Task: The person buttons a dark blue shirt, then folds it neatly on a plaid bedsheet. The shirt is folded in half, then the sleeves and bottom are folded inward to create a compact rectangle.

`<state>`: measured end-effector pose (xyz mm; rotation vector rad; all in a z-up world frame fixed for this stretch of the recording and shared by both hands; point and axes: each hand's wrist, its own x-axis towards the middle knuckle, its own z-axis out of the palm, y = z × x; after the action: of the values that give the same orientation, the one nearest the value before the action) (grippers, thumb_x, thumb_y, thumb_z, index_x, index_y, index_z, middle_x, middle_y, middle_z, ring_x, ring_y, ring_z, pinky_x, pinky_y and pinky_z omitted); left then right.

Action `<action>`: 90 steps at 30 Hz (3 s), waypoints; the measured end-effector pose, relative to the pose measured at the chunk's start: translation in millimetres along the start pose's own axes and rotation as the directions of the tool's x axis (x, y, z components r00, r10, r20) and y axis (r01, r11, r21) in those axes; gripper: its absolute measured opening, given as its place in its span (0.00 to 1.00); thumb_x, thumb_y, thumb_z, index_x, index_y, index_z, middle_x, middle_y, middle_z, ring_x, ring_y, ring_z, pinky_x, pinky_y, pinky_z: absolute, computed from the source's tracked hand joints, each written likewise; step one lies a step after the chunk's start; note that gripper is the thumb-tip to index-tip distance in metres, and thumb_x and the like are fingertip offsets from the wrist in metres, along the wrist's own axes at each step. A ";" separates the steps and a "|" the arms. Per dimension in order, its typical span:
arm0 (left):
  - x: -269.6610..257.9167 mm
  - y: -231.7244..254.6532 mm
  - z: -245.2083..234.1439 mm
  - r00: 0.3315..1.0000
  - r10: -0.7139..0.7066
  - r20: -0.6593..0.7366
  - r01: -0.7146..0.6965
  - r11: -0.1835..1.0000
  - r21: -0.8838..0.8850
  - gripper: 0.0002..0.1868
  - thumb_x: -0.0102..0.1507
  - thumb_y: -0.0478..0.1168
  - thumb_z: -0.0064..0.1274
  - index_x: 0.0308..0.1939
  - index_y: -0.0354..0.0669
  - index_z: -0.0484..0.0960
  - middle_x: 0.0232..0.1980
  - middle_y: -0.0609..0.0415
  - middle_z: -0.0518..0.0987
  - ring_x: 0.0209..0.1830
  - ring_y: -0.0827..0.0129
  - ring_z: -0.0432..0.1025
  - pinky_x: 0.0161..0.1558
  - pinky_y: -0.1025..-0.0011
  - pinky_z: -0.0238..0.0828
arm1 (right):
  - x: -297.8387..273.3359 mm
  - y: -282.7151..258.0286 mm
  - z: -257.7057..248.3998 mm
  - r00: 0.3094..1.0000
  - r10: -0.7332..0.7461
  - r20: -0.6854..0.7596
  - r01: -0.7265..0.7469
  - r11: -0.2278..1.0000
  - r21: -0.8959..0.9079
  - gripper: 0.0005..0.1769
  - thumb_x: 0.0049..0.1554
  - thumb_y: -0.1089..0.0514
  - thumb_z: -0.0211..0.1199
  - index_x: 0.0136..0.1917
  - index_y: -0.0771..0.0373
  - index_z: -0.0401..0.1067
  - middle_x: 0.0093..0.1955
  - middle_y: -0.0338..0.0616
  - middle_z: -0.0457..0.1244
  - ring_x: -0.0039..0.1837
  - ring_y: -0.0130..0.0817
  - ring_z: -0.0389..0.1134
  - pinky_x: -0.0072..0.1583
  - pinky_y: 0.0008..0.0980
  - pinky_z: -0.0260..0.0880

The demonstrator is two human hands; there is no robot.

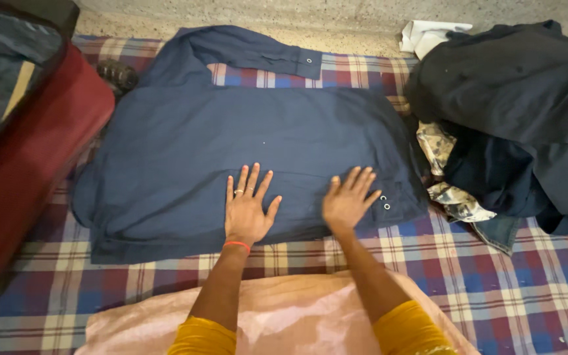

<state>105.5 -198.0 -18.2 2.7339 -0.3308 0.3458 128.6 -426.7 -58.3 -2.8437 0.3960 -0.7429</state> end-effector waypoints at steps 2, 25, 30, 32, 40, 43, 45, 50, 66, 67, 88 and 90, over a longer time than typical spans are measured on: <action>0.1 -0.8 1.7 1.000 0.023 -0.016 -0.023 1.000 0.009 0.33 0.68 0.59 0.42 0.75 0.55 0.67 0.81 0.49 0.56 0.82 0.53 0.47 0.77 0.45 0.35 | -17.8 -41.6 4.5 0.999 -0.003 0.039 0.003 1.000 0.017 0.39 0.66 0.38 0.44 0.79 0.67 0.57 0.83 0.61 0.43 0.84 0.58 0.40 0.76 0.70 0.31; -66.9 -165.6 -92.7 0.990 0.132 0.059 -0.138 0.985 0.108 0.28 0.69 0.50 0.38 0.74 0.55 0.67 0.80 0.55 0.60 0.80 0.57 0.52 0.76 0.47 0.41 | -24.9 -73.1 -20.2 0.945 -0.241 0.220 0.212 0.966 0.147 0.33 0.66 0.41 0.41 0.79 0.55 0.59 0.83 0.56 0.47 0.84 0.55 0.42 0.77 0.67 0.33; -66.3 -169.9 -92.4 0.990 0.138 0.026 -0.140 0.986 0.086 0.28 0.69 0.50 0.39 0.74 0.54 0.67 0.80 0.54 0.61 0.80 0.56 0.54 0.76 0.47 0.43 | -33.7 -123.5 -14.9 0.990 -0.070 0.124 0.070 0.998 0.006 0.35 0.67 0.41 0.41 0.80 0.60 0.55 0.83 0.63 0.43 0.83 0.57 0.38 0.74 0.69 0.31; -67.1 -168.6 -91.6 0.991 0.136 0.021 -0.137 0.987 0.080 0.29 0.68 0.50 0.40 0.74 0.54 0.67 0.80 0.54 0.61 0.80 0.57 0.54 0.76 0.47 0.43 | -52.2 -167.3 -13.3 0.959 -0.115 0.259 0.081 0.987 0.139 0.36 0.66 0.39 0.41 0.81 0.59 0.55 0.84 0.61 0.42 0.85 0.59 0.35 0.77 0.68 0.29; -62.7 -168.7 -96.9 0.992 0.124 0.033 -0.126 0.991 0.043 0.29 0.68 0.51 0.42 0.74 0.53 0.68 0.79 0.53 0.62 0.80 0.56 0.54 0.76 0.47 0.42 | -81.5 -246.7 -14.3 0.834 -0.481 0.268 0.382 0.856 0.347 0.37 0.64 0.37 0.46 0.79 0.58 0.56 0.84 0.58 0.42 0.84 0.56 0.37 0.76 0.69 0.29; -66.2 -167.3 -97.8 0.992 0.117 0.042 -0.118 0.992 0.045 0.29 0.68 0.51 0.42 0.73 0.54 0.69 0.79 0.53 0.62 0.80 0.56 0.54 0.75 0.47 0.42 | -72.2 -229.8 -13.2 0.788 -0.514 0.340 0.420 0.852 0.313 0.36 0.67 0.40 0.41 0.82 0.61 0.53 0.86 0.49 0.42 0.86 0.46 0.38 0.80 0.62 0.32; -64.2 -167.1 -100.0 0.993 0.114 0.036 -0.115 0.993 0.030 0.29 0.68 0.51 0.42 0.73 0.53 0.69 0.79 0.53 0.63 0.80 0.56 0.54 0.76 0.47 0.42 | -63.7 -217.9 -12.6 0.791 -0.527 0.311 0.451 0.845 0.287 0.37 0.68 0.40 0.39 0.82 0.64 0.51 0.86 0.49 0.41 0.86 0.44 0.37 0.80 0.58 0.32; -64.8 -165.0 -103.1 0.992 0.125 0.016 -0.126 0.992 0.023 0.28 0.68 0.50 0.43 0.73 0.53 0.69 0.79 0.54 0.63 0.79 0.57 0.54 0.76 0.48 0.43 | -44.6 -168.0 -13.4 0.788 -0.477 0.390 0.461 0.876 0.141 0.40 0.68 0.37 0.34 0.82 0.67 0.44 0.86 0.51 0.38 0.85 0.42 0.34 0.80 0.54 0.30; -46.2 -95.8 -49.5 0.966 -0.181 -0.182 0.223 0.942 0.249 0.36 0.62 0.45 0.47 0.76 0.44 0.69 0.80 0.51 0.64 0.82 0.58 0.54 0.79 0.43 0.37 | -24.1 -88.8 -14.6 0.886 -0.373 0.276 0.354 0.928 0.117 0.40 0.68 0.39 0.36 0.80 0.71 0.50 0.84 0.57 0.43 0.85 0.48 0.39 0.79 0.56 0.34; -41.2 -76.0 -38.0 0.982 -0.092 -0.163 0.116 0.983 0.143 0.35 0.62 0.46 0.47 0.75 0.44 0.69 0.80 0.48 0.63 0.81 0.54 0.53 0.78 0.42 0.36 | -23.9 -89.2 -15.0 0.886 -0.377 0.270 0.357 0.926 0.123 0.40 0.68 0.39 0.36 0.80 0.71 0.51 0.84 0.57 0.43 0.85 0.49 0.39 0.79 0.57 0.35; -15.6 -35.7 -19.8 0.992 0.113 -0.054 -0.116 0.991 -0.063 0.35 0.66 0.56 0.48 0.73 0.45 0.67 0.79 0.48 0.61 0.80 0.53 0.52 0.76 0.54 0.45 | 28.3 49.0 -43.8 0.841 -0.451 0.299 0.435 0.892 0.122 0.40 0.67 0.38 0.43 0.81 0.67 0.51 0.84 0.55 0.43 0.84 0.48 0.42 0.78 0.59 0.35; -15.9 -36.0 -19.2 0.994 0.106 -0.042 -0.108 0.992 -0.066 0.34 0.66 0.56 0.48 0.74 0.45 0.67 0.79 0.49 0.61 0.80 0.54 0.52 0.77 0.54 0.45 | 33.6 76.2 -43.4 0.857 -0.433 0.281 0.422 0.901 0.100 0.39 0.67 0.37 0.42 0.81 0.66 0.52 0.85 0.53 0.44 0.85 0.47 0.42 0.80 0.57 0.36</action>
<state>96.5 -155.2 -16.9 2.6454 -0.4710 0.4083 119.1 -513.4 -23.6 -2.9723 -0.3057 -0.3587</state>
